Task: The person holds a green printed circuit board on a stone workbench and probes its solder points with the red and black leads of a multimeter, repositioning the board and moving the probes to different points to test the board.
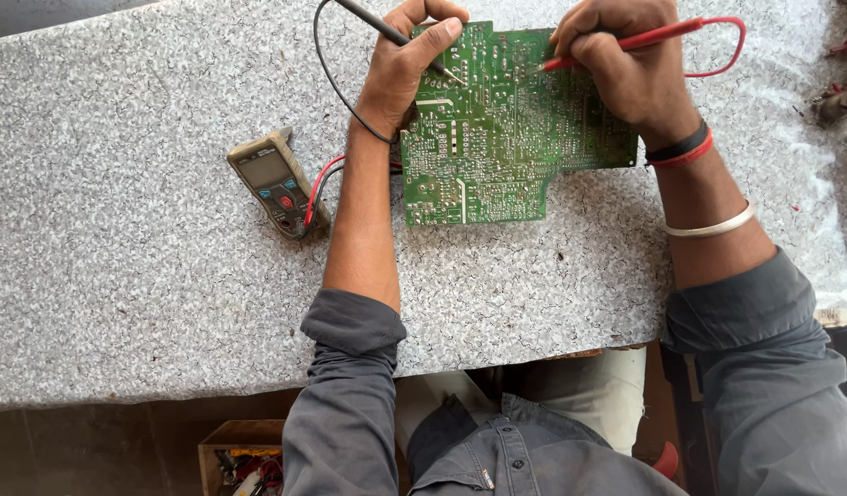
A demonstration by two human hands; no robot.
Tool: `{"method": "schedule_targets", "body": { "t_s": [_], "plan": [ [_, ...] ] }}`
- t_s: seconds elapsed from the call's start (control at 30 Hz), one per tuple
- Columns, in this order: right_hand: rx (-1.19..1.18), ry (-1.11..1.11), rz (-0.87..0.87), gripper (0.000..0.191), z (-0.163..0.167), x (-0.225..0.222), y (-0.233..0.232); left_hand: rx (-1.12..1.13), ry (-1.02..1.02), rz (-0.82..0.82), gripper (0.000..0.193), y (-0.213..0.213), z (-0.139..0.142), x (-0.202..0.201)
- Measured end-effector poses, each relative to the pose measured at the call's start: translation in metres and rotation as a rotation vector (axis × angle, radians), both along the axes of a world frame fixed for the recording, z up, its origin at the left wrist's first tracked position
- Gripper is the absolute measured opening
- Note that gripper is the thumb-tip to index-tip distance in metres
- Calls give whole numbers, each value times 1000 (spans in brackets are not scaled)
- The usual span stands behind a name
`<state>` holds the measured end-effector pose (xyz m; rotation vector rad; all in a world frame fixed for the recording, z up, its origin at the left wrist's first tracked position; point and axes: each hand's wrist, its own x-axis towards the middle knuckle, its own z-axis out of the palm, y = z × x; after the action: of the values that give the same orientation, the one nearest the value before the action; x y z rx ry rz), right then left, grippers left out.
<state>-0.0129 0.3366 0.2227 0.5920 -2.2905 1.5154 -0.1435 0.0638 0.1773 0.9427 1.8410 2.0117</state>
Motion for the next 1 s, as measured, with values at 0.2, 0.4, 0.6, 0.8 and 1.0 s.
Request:
{"method": "schedule_targets", "body": {
  "t_s": [0.2, 0.4, 0.6, 0.8, 1.0],
  "plan": [
    [-86, -29, 4, 23, 2, -1, -6, -23, -17, 19, 25, -3, -2, 0],
    [-61, -12, -6, 22, 3, -1, -4, -35, -38, 1, 22, -1, -1, -4],
    [-40, -43, 16, 22, 4, -2, 0, 15, -14, -20, 20, 1, -1, -3],
    [-19, 23, -10, 21, -1, -1, 1, 6, -3, -31, 19, 2, 0, -3],
    [-23, 58, -18, 23, -6, -3, 4, -20, -49, -19, 23, 2, 0, -1]
  ]
}}
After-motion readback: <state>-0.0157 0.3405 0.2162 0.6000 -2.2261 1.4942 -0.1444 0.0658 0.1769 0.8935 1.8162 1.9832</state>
